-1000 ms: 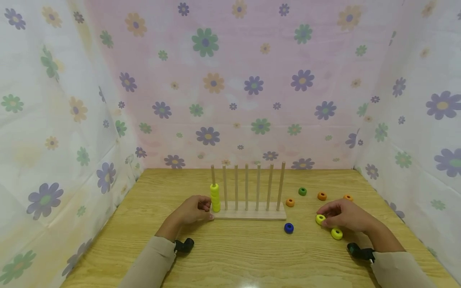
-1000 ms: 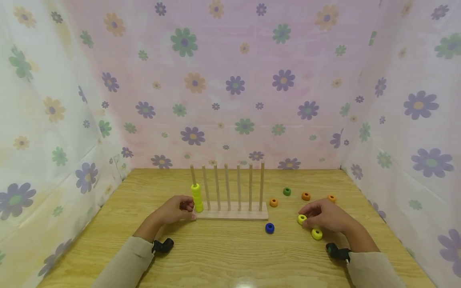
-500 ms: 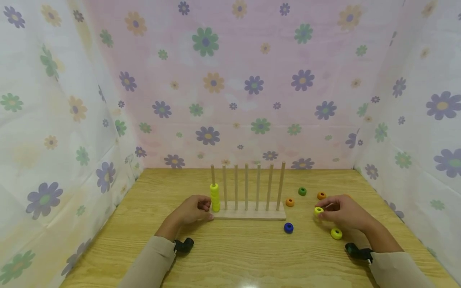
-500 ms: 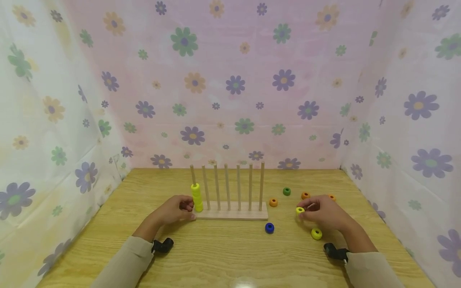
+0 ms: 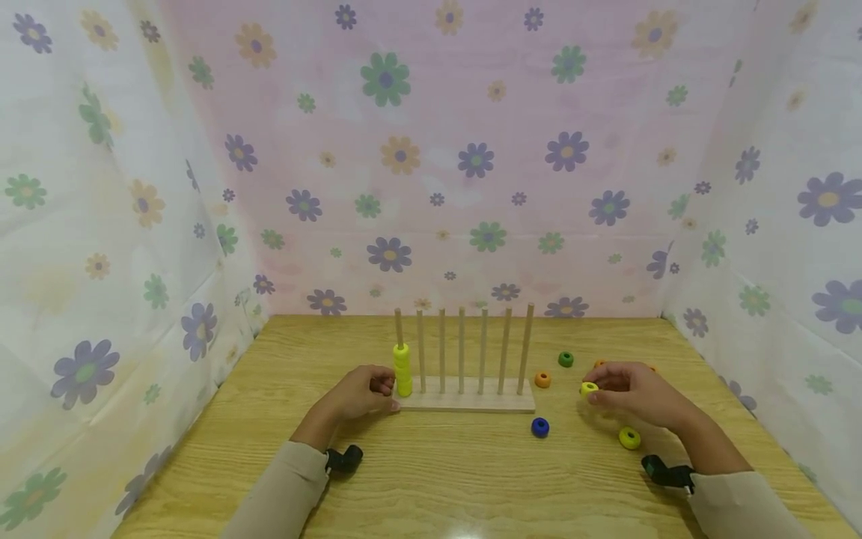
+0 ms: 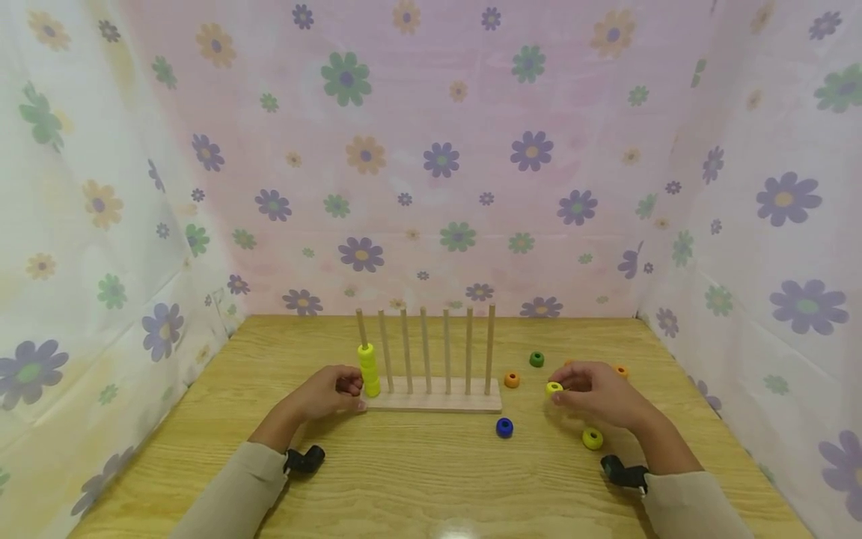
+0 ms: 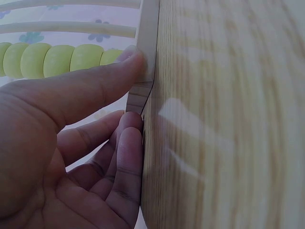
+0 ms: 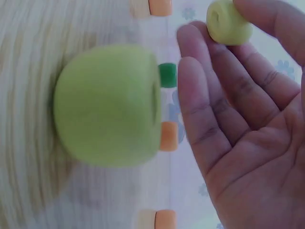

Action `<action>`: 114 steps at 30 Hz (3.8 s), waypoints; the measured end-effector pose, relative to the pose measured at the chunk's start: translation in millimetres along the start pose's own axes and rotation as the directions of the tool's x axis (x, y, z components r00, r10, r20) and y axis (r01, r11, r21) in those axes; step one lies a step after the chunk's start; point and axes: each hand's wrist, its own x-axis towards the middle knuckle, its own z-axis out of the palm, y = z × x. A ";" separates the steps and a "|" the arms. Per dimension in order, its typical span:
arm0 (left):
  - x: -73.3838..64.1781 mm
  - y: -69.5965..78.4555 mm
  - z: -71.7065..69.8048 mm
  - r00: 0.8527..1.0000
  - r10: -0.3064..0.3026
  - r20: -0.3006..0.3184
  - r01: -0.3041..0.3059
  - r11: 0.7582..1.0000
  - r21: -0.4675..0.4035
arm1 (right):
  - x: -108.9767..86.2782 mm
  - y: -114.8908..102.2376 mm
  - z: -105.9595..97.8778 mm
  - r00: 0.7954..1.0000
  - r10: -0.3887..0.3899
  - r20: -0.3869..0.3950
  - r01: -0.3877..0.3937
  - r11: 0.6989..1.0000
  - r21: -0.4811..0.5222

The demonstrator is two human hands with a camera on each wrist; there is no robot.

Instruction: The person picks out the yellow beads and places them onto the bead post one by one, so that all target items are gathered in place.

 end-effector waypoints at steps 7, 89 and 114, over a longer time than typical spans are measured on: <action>-1.1 -3.2 -0.1 1.000 -0.010 -0.006 0.010 1.000 0.007 | 5.0 -12.7 2.0 0.999 0.002 -0.044 -0.004 0.999 -0.040; -1.4 -2.7 -1.0 1.000 0.004 0.004 -0.004 1.000 -0.006 | 65.5 -140.4 29.9 0.872 -0.454 -0.185 0.401 0.878 -0.263; 0.3 -3.5 -0.2 1.000 0.006 -0.001 -0.006 1.000 0.018 | 75.6 -170.5 38.4 0.818 -0.548 -0.176 0.497 0.827 -0.263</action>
